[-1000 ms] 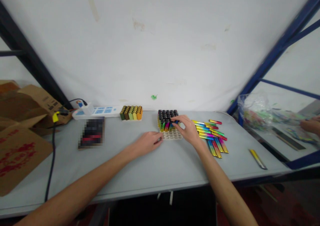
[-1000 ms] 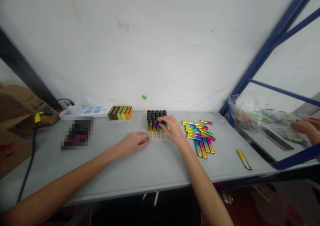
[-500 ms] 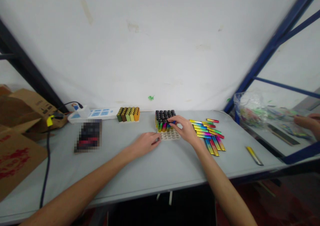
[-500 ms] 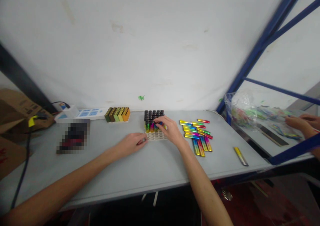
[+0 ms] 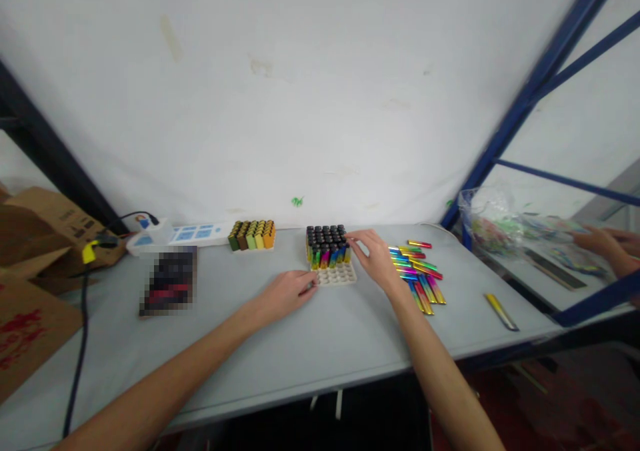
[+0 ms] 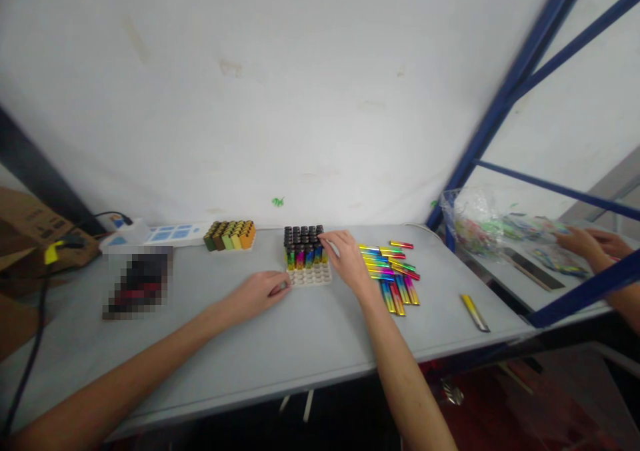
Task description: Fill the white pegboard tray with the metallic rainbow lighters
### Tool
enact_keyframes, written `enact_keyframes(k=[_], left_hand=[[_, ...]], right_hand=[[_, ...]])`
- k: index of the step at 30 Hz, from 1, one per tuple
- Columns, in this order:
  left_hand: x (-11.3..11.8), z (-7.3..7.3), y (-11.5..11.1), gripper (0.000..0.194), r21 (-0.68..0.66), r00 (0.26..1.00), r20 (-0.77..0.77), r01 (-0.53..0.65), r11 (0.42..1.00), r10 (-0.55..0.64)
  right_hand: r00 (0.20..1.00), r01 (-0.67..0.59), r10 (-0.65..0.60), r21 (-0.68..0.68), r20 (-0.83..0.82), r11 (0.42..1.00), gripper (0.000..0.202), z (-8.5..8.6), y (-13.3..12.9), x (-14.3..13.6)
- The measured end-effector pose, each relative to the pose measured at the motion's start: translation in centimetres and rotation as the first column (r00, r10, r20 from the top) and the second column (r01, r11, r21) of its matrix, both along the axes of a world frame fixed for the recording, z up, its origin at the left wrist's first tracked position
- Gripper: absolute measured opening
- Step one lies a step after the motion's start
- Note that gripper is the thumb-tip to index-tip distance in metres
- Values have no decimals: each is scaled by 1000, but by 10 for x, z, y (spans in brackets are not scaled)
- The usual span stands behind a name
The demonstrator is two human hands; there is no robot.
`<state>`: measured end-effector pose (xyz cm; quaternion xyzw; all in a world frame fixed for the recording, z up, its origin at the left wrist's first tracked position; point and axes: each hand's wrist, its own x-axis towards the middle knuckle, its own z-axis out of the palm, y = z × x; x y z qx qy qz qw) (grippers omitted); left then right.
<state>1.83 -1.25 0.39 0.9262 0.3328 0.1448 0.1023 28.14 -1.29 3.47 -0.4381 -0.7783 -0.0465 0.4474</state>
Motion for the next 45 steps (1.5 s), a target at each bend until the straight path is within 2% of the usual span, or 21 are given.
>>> enact_keyframes(k=[3, 5, 6, 7, 9, 11, 13, 16, 20, 25, 29, 32, 35, 37, 40, 45], left_hand=[[0, 0, 1, 11, -20, 1000, -8, -7, 1000, 6], [0, 0, 1, 10, -31, 1000, 2, -8, 999, 8], [0, 0, 1, 10, -35, 1000, 10, -7, 999, 7], [-1, 0, 1, 9, -39, 1000, 18, -4, 999, 5], [-1, 1, 0, 9, -45, 1000, 30, -1, 999, 3], [-1, 1, 0, 10, -45, 1000, 30, -2, 999, 4], [-1, 1, 0, 10, -39, 1000, 25, -1, 999, 2], [-1, 0, 1, 12, -29, 1000, 23, 1, 1000, -1], [-2, -2, 2, 14, -19, 999, 36, 0, 1000, 1], [-2, -3, 2, 14, -7, 999, 44, 2, 1000, -2], [-2, -1, 1, 12, -14, 999, 34, 2, 1000, -2], [-2, 0, 0, 10, -17, 1000, 30, 5, 1000, -4], [-2, 0, 0, 12, -23, 1000, 23, 5, 1000, -5], [-2, 0, 0, 12, -31, 1000, 21, 4, 1000, -4], [-1, 0, 0, 11, -30, 1000, 30, 1, 1000, 0], [0, 1, -1, 11, -29, 1000, 29, -3, 1000, 4]], right_hand=[[959, 282, -282, -10, 24, 959, 28, -7, 9, 31], [881, 470, -459, -108, 113, 876, 37, -18, 13, 52], [830, 555, -526, -177, 185, 813, 43, -24, 15, 61], [784, 618, -559, -257, 268, 743, 49, -29, 16, 68], [751, 659, -519, -402, 409, 636, 52, -39, 17, 76], [760, 647, -449, -486, 469, 588, 48, -44, 19, 77], [759, 649, -448, -492, 474, 580, 43, -45, 22, 75], [740, 671, -497, -443, 454, 595, 38, -43, 25, 70], [772, 630, -481, -397, 415, 668, 31, -40, 26, 68], [841, 530, -420, -362, 342, 767, 25, -43, 26, 71], [884, 454, -362, -359, 295, 816, 17, -44, 28, 73], [920, 380, -323, -302, 222, 874, 18, -38, 27, 67], [970, 240, -223, -247, 94, 939, 29, -24, 20, 51], [990, 138, -134, -271, 30, 953, 37, -13, 12, 37], [998, 49, -58, -249, -28, 967, 43, 0, -1, 17], [998, -2, -14, -258, -61, 966, 41, 6, -13, 4]])
